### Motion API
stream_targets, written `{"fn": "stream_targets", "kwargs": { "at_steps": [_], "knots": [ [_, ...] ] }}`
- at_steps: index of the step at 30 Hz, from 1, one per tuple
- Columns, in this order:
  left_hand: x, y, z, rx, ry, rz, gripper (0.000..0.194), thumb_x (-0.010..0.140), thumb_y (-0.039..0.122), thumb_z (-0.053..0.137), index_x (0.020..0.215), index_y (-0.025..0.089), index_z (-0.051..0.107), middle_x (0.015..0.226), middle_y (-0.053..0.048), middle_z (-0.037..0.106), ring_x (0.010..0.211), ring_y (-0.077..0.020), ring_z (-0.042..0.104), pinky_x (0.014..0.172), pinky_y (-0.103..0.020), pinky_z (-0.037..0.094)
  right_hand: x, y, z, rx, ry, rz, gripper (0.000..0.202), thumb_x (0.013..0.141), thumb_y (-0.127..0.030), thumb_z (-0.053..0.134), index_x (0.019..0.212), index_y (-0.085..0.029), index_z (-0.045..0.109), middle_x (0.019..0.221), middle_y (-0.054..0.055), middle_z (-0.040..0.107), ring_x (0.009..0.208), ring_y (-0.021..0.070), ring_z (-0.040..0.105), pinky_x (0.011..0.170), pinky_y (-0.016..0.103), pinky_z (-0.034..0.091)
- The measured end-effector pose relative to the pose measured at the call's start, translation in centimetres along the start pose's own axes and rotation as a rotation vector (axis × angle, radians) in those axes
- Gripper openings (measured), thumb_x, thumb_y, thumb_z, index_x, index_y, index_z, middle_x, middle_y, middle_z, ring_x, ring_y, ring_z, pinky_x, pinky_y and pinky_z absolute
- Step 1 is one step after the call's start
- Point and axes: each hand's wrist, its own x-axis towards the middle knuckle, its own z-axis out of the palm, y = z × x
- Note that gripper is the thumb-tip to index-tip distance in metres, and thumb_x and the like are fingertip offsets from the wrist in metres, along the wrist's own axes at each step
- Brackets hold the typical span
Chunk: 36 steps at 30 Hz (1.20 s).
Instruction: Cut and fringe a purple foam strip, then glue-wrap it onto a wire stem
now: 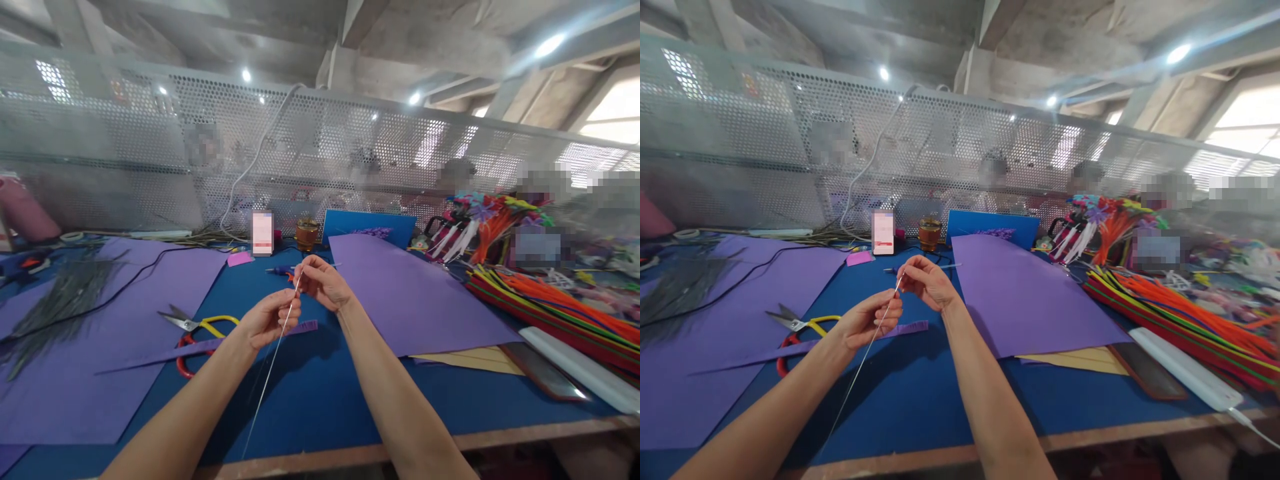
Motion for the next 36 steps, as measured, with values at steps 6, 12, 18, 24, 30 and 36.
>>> {"fn": "stream_targets", "kwargs": {
  "at_steps": [6, 12, 18, 24, 30, 36],
  "knots": [
    [0.3, 0.6, -0.1, 0.065, -0.026, 0.077, 0.011, 0.072, 0.010, 0.056, 0.063, 0.011, 0.050, 0.048, 0.006, 0.034, 0.038, -0.0003, 0.031, 0.035, -0.010, 0.025, 1.0, -1.5, 0.2, -0.048, -0.055, -0.002, 0.024, 0.063, -0.031, 0.070, 0.067, -0.019, 0.051, 0.066, -0.003, 0.062, 0.058, 0.0098, 0.058, 0.055, 0.021, 0.044],
    [1.4, 1.1, -1.3, 0.178, 0.158, 0.200, 0.013, 0.064, 0.011, 0.064, 0.060, 0.011, 0.051, 0.049, 0.003, 0.047, 0.038, -0.0011, 0.036, 0.037, -0.013, 0.027, 3.7, 0.8, 0.0, -0.121, 0.094, 0.081, 0.027, 0.058, -0.034, 0.070, 0.062, -0.017, 0.049, 0.056, -0.005, 0.060, 0.047, 0.0075, 0.054, 0.047, 0.019, 0.041],
    [2.1, 0.7, -3.1, 0.562, 0.435, 0.384, 0.017, 0.059, 0.019, 0.064, 0.052, 0.013, 0.049, 0.049, 0.000, 0.056, 0.036, -0.0041, 0.039, 0.039, -0.018, 0.030, 4.8, 3.4, -0.2, -0.270, 0.259, 0.190, 0.019, 0.060, -0.023, 0.068, 0.057, -0.015, 0.050, 0.047, -0.004, 0.057, 0.038, 0.0060, 0.050, 0.037, 0.016, 0.033],
    [1.9, 0.9, -3.1, 1.241, 0.628, 0.517, 0.012, 0.065, 0.021, 0.054, 0.054, 0.018, 0.052, 0.049, 0.000, 0.057, 0.042, -0.0117, 0.048, 0.046, -0.024, 0.034, 4.8, 3.5, 0.1, -0.358, 0.417, 0.245, 0.017, 0.064, -0.009, 0.061, 0.052, -0.015, 0.050, 0.042, -0.004, 0.055, 0.035, 0.0060, 0.048, 0.034, 0.015, 0.031],
    [1.5, 1.0, -2.1, 1.756, 0.757, 0.601, 0.013, 0.067, 0.012, 0.049, 0.059, 0.018, 0.055, 0.062, -0.005, 0.062, 0.062, -0.0178, 0.056, 0.059, -0.028, 0.035, 4.9, 3.7, 0.6, -0.322, 0.471, 0.275, 0.021, 0.067, -0.008, 0.058, 0.051, -0.016, 0.047, 0.039, -0.004, 0.052, 0.034, 0.0056, 0.046, 0.034, 0.015, 0.032],
    [1.1, 1.9, -2.7, 0.782, 0.468, 0.478, 0.014, 0.065, 0.019, 0.060, 0.054, 0.014, 0.053, 0.051, 0.000, 0.053, 0.040, -0.0051, 0.036, 0.041, -0.020, 0.027, 4.5, 2.8, 0.3, -0.129, 0.248, 0.285, 0.017, 0.076, -0.030, 0.059, 0.068, -0.015, 0.057, 0.055, -0.001, 0.061, 0.046, 0.0077, 0.055, 0.045, 0.018, 0.043]
  ]
}}
